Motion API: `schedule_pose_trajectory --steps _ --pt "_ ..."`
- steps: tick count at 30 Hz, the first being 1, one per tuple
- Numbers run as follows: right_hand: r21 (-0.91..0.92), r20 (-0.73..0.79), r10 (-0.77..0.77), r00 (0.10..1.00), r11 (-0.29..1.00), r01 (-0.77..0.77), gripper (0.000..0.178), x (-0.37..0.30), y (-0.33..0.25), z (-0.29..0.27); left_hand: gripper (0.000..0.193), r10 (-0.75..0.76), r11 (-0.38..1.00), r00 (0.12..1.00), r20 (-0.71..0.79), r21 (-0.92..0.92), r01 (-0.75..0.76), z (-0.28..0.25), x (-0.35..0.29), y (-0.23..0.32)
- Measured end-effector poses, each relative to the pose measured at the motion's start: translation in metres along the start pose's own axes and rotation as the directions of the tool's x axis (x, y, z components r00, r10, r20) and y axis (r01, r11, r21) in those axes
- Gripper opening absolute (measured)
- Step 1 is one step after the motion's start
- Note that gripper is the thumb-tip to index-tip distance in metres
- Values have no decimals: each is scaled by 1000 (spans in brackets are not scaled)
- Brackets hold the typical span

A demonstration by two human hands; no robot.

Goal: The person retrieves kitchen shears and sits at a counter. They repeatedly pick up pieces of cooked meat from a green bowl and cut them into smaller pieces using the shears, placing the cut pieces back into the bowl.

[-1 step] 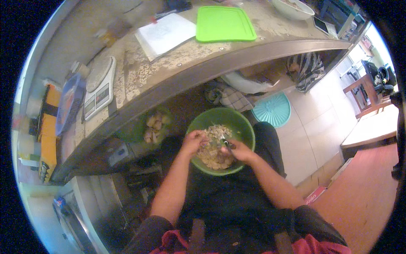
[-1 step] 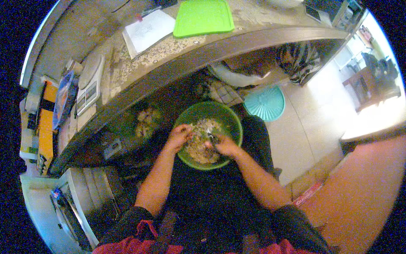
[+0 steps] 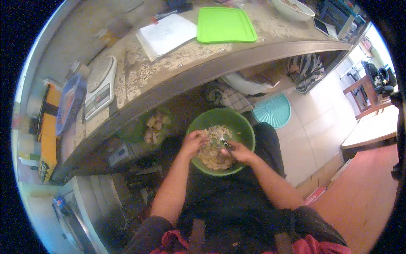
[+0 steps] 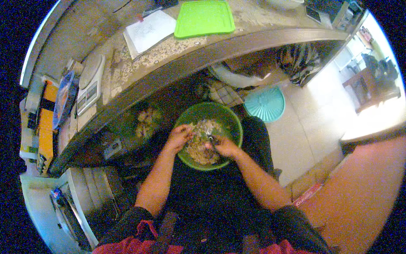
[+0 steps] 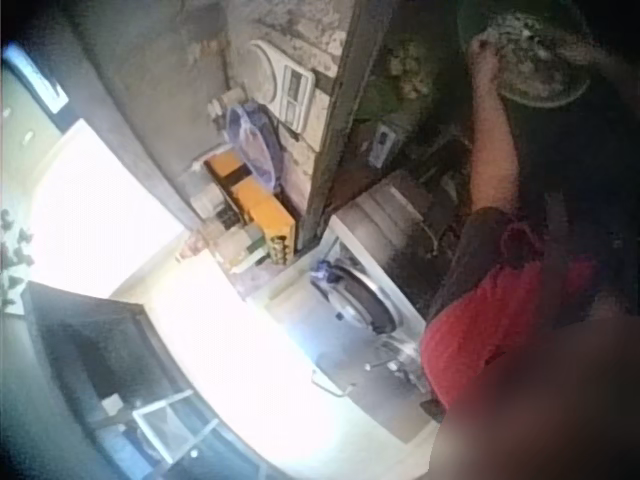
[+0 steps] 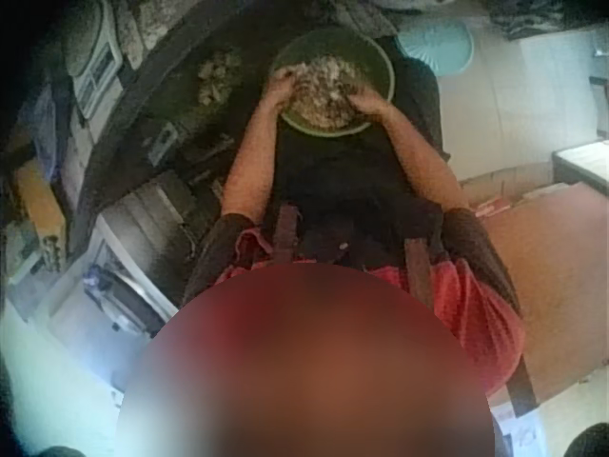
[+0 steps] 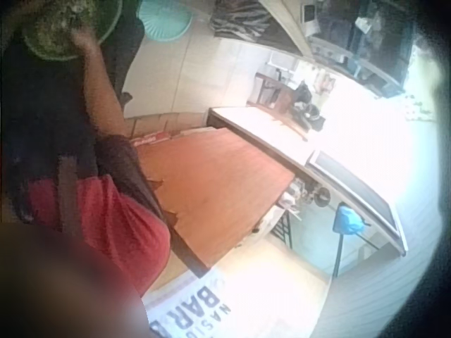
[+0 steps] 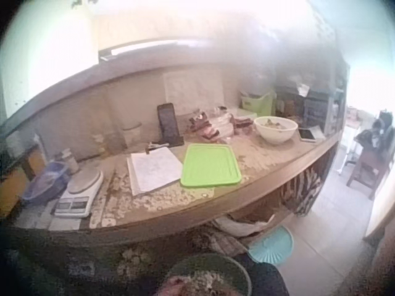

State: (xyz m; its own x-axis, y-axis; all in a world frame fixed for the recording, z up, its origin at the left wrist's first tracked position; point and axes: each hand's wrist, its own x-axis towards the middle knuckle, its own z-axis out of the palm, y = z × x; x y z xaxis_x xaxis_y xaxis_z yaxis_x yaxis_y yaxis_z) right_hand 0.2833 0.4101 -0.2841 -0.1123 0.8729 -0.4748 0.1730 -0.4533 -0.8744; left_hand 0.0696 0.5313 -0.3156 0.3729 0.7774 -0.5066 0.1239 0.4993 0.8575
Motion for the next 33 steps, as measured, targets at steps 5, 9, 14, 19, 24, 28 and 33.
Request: schedule_pose_trajectory --steps 5,9,14,19,24,28,33 --pt "-5 102 -34 994 999 34 79 1 -2 2 18 39 942 997 62 -337 -16 3 6 -1" --pt "75 157 20 987 997 -32 88 -2 -3 0 17 -11 907 997 71 -420 40 7 10 -4" --pt "124 161 38 986 991 -58 80 -12 -12 0 15 -69 920 996 58 -383 86 15 6 -5" --pt "-151 9 29 1000 988 -28 52 -9 -12 0 18 -123 920 992 -11 -376 109 14 2 1" --pt "-97 -69 44 997 994 -51 56 -6 -11 3 25 -46 905 998 -43 -425 23 14 4 5" --pt "-30 46 19 999 999 -18 60 -7 -15 3 27 -39 877 997 -72 -481 0 15 5 6" --pt "89 82 32 996 995 -39 69 -7 -10 4 23 -10 944 998 -65 -330 -12 18 6 6"
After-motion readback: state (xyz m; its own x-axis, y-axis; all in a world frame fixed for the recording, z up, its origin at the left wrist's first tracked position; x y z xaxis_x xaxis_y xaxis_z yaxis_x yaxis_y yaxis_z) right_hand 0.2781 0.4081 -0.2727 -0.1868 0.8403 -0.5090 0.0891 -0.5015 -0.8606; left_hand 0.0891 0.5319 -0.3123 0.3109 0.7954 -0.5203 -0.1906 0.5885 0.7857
